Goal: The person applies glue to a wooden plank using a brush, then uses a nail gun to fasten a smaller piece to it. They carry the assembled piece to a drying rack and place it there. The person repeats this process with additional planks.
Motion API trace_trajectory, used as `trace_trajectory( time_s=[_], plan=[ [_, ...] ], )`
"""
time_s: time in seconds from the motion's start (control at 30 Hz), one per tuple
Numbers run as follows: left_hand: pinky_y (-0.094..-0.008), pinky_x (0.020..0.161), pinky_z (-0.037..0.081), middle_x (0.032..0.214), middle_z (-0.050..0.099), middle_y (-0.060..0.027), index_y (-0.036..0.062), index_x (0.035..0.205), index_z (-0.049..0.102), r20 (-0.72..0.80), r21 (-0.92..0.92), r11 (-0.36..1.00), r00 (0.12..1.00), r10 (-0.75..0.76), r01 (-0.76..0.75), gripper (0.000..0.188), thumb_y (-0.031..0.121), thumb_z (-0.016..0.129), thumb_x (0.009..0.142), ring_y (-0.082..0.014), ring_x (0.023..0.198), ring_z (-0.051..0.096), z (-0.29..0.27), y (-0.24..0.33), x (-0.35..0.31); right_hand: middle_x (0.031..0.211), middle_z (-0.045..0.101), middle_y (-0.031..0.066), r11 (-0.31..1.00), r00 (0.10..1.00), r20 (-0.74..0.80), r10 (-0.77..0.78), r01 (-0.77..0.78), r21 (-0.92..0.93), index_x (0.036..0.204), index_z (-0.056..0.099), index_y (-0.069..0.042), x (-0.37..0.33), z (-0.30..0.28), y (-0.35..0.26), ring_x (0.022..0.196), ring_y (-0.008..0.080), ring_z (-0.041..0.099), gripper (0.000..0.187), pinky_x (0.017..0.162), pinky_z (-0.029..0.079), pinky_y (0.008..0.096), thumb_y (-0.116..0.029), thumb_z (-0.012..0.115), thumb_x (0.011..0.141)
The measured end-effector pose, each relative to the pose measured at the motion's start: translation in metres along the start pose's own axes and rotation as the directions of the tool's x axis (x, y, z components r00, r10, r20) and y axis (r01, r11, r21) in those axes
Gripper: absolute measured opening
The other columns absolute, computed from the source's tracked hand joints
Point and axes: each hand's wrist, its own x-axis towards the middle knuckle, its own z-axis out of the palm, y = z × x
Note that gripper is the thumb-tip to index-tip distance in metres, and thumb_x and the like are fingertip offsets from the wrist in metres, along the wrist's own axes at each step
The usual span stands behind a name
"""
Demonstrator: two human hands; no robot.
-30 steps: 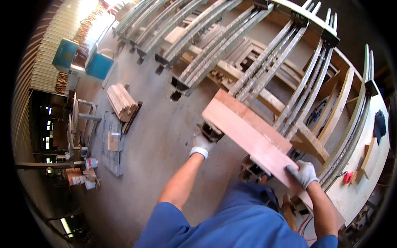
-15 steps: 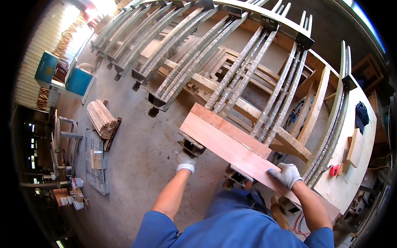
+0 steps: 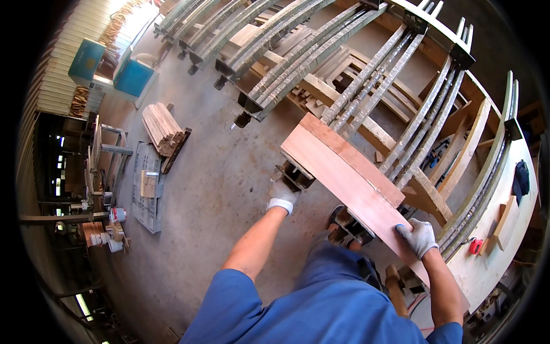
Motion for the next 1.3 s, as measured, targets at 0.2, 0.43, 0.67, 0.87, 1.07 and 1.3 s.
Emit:
trace_trajectory(
  time_s=[0.2, 0.43, 0.67, 0.87, 1.07, 1.3],
  plan=[
    [-0.0450, 0.087, 0.059, 0.107, 0.076, -0.0161, 0.0115, 0.109, 0.076, 0.025, 0.128, 0.989, 0.997, 0.072, -0.075, 0.040, 0.043, 0.073, 0.084, -0.0361, 0.101, 0.072, -0.006, -0.006, 0.012, 0.081, 0.070, 0.0265, 1.000, 1.000, 0.011, 0.017, -0.017, -0.005, 0.090, 0.075, -0.002, 0.000, -0.002, 0.001, 0.082, 0.0438, 0.070, 0.055, 0.075, 0.056, 0.0474, -0.057, 0.074, 0.085],
    [-0.0443, 0.086, 0.059, 0.106, 0.076, -0.0159, 0.0108, 0.107, 0.076, 0.087, 0.135, 0.991, 0.996, -0.006, -0.005, 0.038, 0.040, 0.075, 0.083, -0.0359, 0.101, 0.072, -0.024, 0.006, 0.016, 0.082, 0.070, 0.0266, 0.999, 1.000, 0.024, 0.011, -0.010, -0.031, 0.090, 0.075, -0.002, 0.000, -0.005, -0.003, 0.083, 0.0437, 0.070, 0.055, 0.075, 0.056, 0.0474, -0.056, 0.073, 0.086],
    [-0.0412, 0.087, 0.058, 0.109, 0.077, -0.0140, 0.0115, 0.112, 0.075, 0.085, -0.034, 0.999, 0.996, 0.029, -0.026, 0.037, 0.035, 0.077, 0.083, -0.0342, 0.103, 0.072, 0.002, -0.012, 0.013, 0.082, 0.069, 0.0277, 1.000, 0.999, 0.025, 0.021, -0.022, 0.001, 0.091, 0.075, 0.000, -0.001, -0.008, -0.008, 0.082, 0.0433, 0.071, 0.053, 0.075, 0.056, 0.0467, -0.053, 0.074, 0.085],
    [-0.0393, 0.091, 0.057, 0.117, 0.075, -0.0157, 0.0096, 0.117, 0.073, 0.203, -0.074, 0.988, 0.972, -0.120, 0.137, 0.038, 0.029, 0.076, 0.085, -0.0340, 0.108, 0.071, -0.019, 0.009, 0.017, 0.079, 0.068, 0.0278, 1.000, 1.000, 0.015, -0.004, 0.005, -0.017, 0.087, 0.074, 0.000, -0.002, -0.005, -0.003, 0.080, 0.0442, 0.070, 0.053, 0.074, 0.055, 0.0473, -0.053, 0.074, 0.085],
    [-0.0402, 0.093, 0.056, 0.119, 0.074, -0.0165, 0.0060, 0.117, 0.072, 0.165, -0.649, 0.722, 0.971, -0.172, 0.238, 0.036, 0.023, 0.076, 0.085, -0.0338, 0.109, 0.071, 0.053, -0.043, 0.031, 0.076, 0.066, 0.0283, 0.997, 0.997, 0.034, -0.072, 0.073, -0.034, 0.083, 0.072, 0.000, 0.003, -0.008, -0.003, 0.077, 0.0453, 0.068, 0.054, 0.072, 0.054, 0.0487, -0.054, 0.073, 0.085],
    [-0.0385, 0.098, 0.055, 0.140, 0.065, -0.0105, 0.0053, 0.141, 0.057, 0.360, -0.452, 0.841, 0.923, -0.133, 0.298, 0.045, 0.021, 0.060, 0.099, -0.0257, 0.124, 0.065, -0.021, 0.025, 0.019, 0.077, 0.066, 0.0288, 0.999, 0.999, 0.040, -0.036, 0.037, -0.002, 0.082, 0.071, 0.000, 0.000, -0.006, 0.001, 0.078, 0.0463, 0.068, 0.056, 0.072, 0.054, 0.0484, -0.056, 0.073, 0.086]
  ],
)
